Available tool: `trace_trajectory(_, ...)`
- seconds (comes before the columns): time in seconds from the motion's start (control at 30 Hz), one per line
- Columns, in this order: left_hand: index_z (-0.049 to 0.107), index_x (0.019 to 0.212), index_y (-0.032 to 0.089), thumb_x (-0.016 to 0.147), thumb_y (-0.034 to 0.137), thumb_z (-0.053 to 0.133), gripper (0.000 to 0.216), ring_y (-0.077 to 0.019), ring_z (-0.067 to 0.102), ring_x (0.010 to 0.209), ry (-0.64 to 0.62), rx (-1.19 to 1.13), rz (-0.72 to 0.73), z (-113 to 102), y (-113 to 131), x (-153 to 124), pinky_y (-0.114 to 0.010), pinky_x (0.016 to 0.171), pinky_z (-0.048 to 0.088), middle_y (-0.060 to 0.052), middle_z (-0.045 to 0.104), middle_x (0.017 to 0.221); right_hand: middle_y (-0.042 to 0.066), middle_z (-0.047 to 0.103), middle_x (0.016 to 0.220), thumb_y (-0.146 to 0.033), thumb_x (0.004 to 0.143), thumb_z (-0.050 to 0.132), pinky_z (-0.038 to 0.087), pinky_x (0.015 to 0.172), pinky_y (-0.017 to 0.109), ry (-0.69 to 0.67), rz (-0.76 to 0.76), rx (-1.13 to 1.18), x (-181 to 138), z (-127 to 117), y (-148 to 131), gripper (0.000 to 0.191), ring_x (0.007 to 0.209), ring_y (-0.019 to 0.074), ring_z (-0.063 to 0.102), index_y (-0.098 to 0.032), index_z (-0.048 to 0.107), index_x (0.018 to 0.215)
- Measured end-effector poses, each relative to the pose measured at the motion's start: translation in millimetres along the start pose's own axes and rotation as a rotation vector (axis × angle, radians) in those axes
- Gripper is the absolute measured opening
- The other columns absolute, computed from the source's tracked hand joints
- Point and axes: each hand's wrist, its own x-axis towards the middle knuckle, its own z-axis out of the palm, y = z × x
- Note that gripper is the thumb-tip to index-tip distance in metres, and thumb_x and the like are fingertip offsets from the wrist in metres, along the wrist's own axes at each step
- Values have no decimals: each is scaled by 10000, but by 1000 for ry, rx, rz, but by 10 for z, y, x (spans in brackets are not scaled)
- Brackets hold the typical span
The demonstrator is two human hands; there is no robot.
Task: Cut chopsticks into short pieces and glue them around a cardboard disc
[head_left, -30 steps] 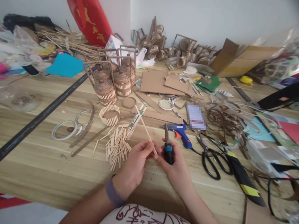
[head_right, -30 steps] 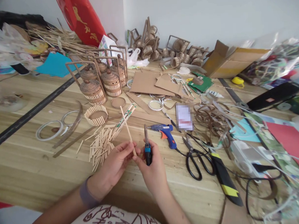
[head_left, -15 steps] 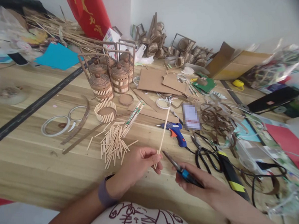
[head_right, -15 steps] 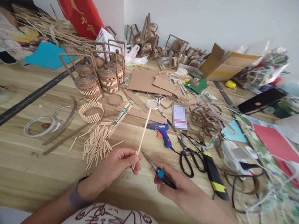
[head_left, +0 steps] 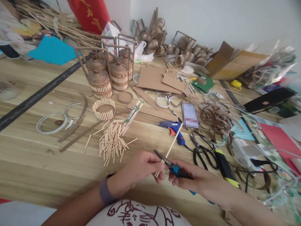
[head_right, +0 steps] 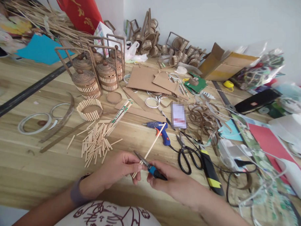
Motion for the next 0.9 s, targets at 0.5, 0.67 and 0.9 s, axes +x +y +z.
trace_trajectory(0.5, 639, 618, 158, 711, 470, 629, 325, -116, 532, 522, -22, 16, -8, -1, -38, 29, -247, 584, 410, 3, 604, 585, 17, 682, 860, -284, 814, 578, 486, 771, 301, -12, -51, -39, 40, 22, 12, 240, 830, 205, 600, -231, 728, 993)
trace_trajectory(0.67, 619, 583, 165, 710, 497, 635, 356, -121, 530, 521, -26, 26, -11, -4, -48, 27, -254, 587, 410, 1, 595, 576, 11, 683, 821, -215, 771, 553, 490, 745, 291, 18, -51, -97, 47, 44, 20, 256, 804, 210, 601, -241, 736, 948)
trace_trajectory(0.9, 617, 581, 175, 716, 477, 611, 331, -124, 516, 517, -16, 45, -5, 4, -60, 23, -256, 595, 401, 3, 586, 571, 17, 712, 868, -181, 770, 536, 487, 804, 326, 72, -65, -155, 73, 89, 148, 253, 824, 227, 624, -238, 738, 910)
